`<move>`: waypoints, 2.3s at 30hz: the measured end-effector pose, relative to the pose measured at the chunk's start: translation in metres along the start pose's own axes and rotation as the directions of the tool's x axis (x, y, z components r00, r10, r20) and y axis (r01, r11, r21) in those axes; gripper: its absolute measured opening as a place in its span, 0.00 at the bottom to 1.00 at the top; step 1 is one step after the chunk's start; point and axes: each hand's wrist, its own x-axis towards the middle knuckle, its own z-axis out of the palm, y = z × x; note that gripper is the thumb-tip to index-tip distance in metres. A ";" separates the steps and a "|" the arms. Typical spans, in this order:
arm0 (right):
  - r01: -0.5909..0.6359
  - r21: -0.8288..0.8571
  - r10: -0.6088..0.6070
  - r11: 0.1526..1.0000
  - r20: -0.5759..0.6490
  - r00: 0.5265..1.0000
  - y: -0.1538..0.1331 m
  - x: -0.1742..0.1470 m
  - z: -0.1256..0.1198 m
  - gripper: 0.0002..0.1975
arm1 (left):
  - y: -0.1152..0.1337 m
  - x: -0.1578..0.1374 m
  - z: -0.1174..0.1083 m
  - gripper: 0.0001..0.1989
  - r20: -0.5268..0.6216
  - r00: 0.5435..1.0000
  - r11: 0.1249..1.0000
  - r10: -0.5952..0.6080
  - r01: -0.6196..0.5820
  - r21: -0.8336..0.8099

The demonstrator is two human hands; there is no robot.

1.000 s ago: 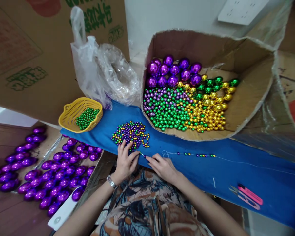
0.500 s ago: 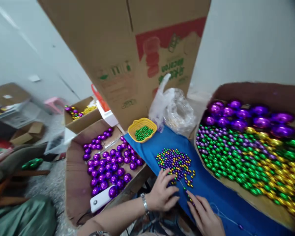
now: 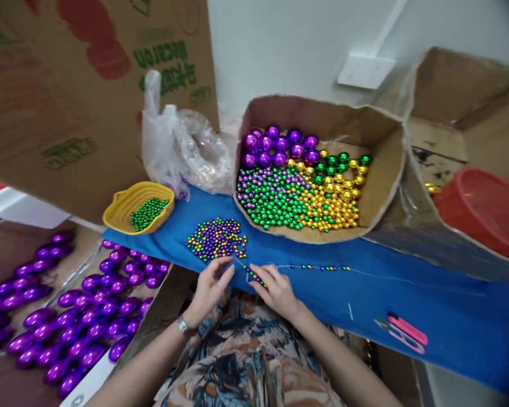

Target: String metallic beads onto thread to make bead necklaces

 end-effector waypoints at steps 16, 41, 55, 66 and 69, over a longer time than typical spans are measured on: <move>-0.122 0.055 0.109 0.991 0.188 0.976 -0.008 -0.007 -0.024 0.26 | 0.009 0.008 0.030 0.19 0.110 0.853 0.636 -0.510 0.460 -0.620; -0.097 0.090 0.079 0.991 0.181 0.980 -0.009 -0.006 -0.026 0.21 | 0.017 0.003 0.033 0.15 0.173 0.868 0.639 -0.466 0.465 -0.612; -0.074 0.015 0.068 0.997 0.259 0.964 -0.008 -0.002 -0.014 0.23 | 0.012 0.008 0.039 0.16 0.096 0.882 0.661 -0.461 0.414 -0.626; -0.112 0.124 0.074 0.986 0.277 0.958 -0.002 0.006 -0.009 0.21 | 0.013 0.026 0.025 0.18 0.064 0.880 0.674 -0.470 0.405 -0.618; -0.126 0.183 0.077 0.975 0.253 0.964 -0.002 0.010 -0.009 0.21 | 0.012 0.028 0.026 0.18 0.061 0.874 0.668 -0.482 0.411 -0.620</move>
